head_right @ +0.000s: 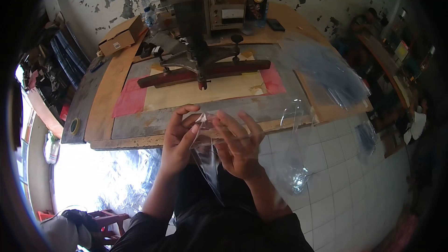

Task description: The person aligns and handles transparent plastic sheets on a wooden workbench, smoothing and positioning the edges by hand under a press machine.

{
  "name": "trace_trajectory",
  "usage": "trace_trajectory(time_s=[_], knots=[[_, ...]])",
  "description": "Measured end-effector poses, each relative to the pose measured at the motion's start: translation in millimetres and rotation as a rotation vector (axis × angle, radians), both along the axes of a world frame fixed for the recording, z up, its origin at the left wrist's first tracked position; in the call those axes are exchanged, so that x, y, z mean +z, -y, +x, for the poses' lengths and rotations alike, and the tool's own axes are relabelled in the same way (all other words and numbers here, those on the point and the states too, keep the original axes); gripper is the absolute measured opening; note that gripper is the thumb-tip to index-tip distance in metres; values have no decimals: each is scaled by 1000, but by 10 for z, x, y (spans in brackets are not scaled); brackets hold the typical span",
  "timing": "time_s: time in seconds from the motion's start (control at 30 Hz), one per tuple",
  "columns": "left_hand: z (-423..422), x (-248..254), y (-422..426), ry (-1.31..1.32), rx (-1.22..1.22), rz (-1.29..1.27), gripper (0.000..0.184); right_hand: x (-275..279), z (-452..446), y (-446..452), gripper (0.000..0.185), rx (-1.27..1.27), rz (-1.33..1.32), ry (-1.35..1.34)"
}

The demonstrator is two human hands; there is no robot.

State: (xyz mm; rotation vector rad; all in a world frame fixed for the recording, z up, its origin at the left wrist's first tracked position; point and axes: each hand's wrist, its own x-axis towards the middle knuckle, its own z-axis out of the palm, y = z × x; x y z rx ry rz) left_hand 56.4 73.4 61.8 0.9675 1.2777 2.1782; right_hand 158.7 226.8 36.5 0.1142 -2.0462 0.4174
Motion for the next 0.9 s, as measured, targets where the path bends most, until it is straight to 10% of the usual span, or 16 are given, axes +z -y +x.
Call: trace_trajectory(time_s=[0.9], knots=[[-2,7,-126,-47,86,-228,32,-113,-69,-21,52,-89,32,73]])
